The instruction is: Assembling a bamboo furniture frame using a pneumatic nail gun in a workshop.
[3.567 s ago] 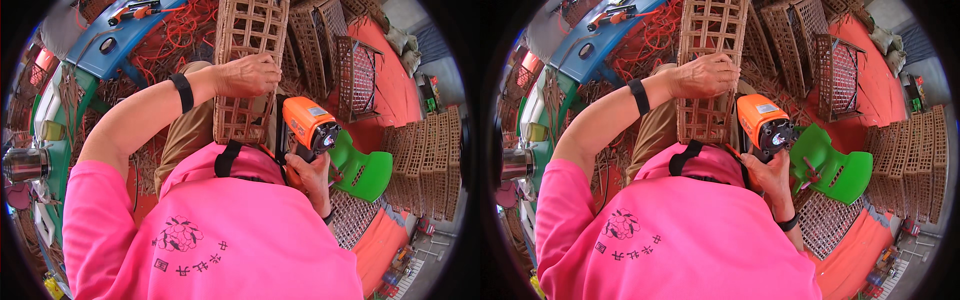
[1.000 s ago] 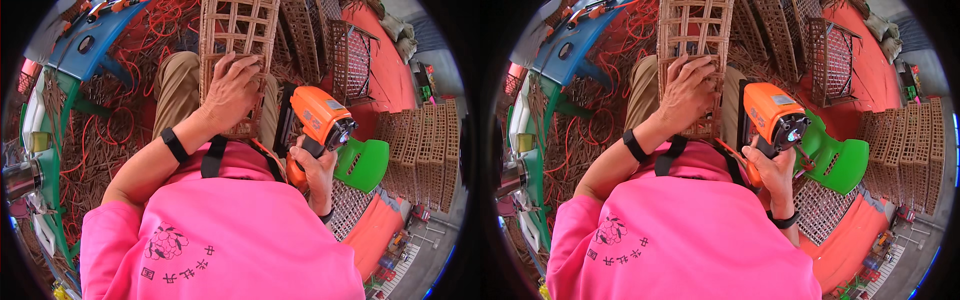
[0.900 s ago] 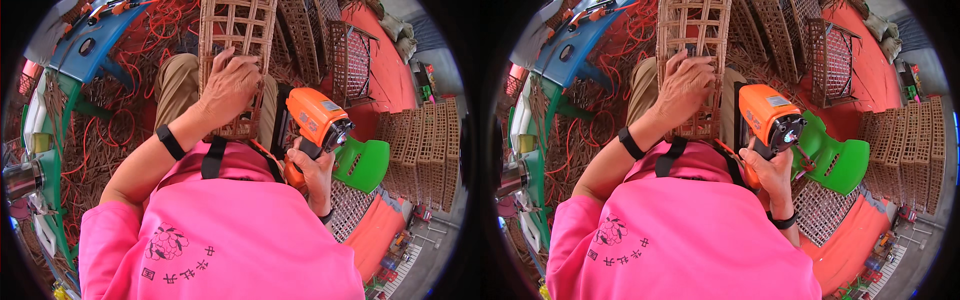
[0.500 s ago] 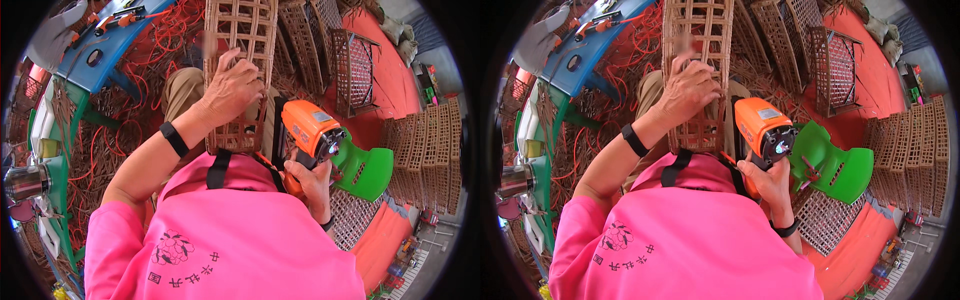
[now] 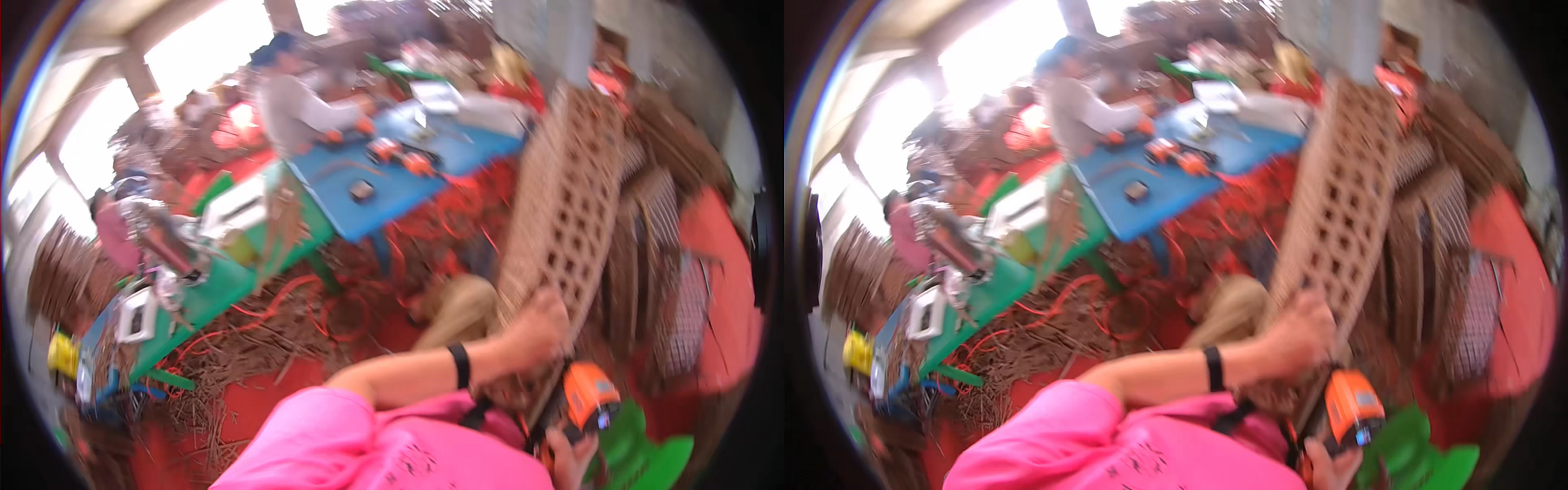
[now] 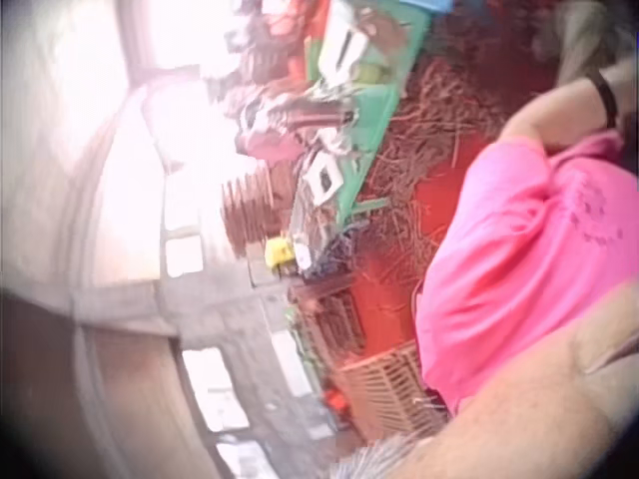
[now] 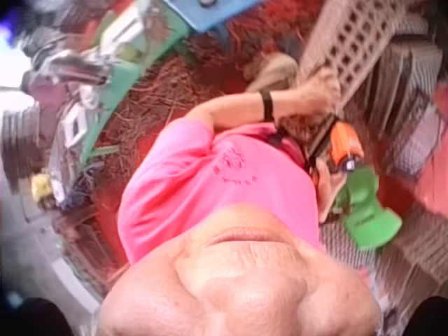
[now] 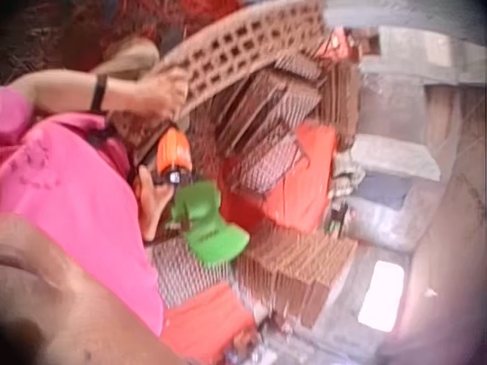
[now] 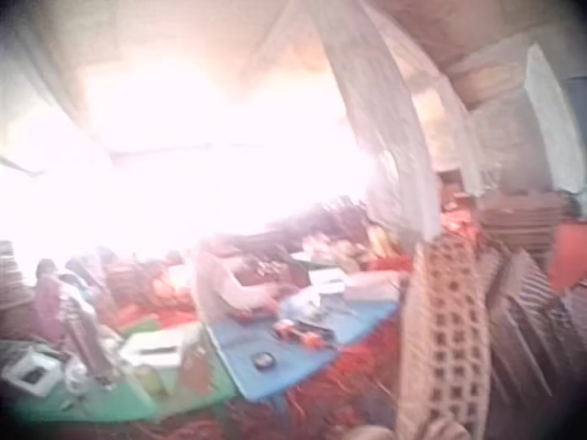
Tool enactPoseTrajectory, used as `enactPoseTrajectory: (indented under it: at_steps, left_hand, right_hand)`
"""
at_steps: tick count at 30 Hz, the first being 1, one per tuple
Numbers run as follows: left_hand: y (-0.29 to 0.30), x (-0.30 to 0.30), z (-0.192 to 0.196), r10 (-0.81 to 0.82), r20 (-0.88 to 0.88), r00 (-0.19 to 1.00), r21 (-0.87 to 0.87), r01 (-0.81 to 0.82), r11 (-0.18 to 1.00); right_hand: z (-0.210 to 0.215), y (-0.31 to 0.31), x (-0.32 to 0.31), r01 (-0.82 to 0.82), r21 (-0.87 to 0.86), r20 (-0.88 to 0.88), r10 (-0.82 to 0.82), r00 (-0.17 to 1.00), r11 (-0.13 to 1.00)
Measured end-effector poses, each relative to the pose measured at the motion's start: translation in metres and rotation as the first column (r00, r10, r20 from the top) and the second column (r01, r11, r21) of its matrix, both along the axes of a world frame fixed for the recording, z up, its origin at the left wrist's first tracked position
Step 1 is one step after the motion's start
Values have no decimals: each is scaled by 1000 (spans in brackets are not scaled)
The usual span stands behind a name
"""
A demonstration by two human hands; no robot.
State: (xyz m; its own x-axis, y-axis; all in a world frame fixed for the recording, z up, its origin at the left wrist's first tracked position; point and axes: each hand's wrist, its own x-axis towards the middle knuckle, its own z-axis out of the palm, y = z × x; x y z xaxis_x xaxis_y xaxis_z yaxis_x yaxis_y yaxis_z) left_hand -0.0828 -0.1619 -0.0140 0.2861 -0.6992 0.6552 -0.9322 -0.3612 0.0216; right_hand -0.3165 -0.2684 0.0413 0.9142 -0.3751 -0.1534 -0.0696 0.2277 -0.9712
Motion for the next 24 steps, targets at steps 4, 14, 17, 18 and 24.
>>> enactPoseTrajectory:
  at_steps: [4,14,17,18,24]
  left_hand:
    - [-9,-7,5,-133,-151,980,-164,107,981]
    - [55,23,15,-161,9,987,-171,161,972]
    - [69,17,25,49,-121,991,-297,-83,951]
    - [72,20,20,90,-132,987,-319,-128,939]
    - [65,4,-18,83,-449,889,-456,-308,835]
  right_hand:
    - [-1,-4,-14,134,-115,-129,-148,980,984]
    - [8,5,19,-17,-185,-2,17,1000,983]
    - [-3,-2,16,-6,-254,-46,-5,999,967]
    - [-1,-1,14,-2,-267,-65,-16,998,964]
    - [-6,-6,8,-89,-308,-86,65,994,947]
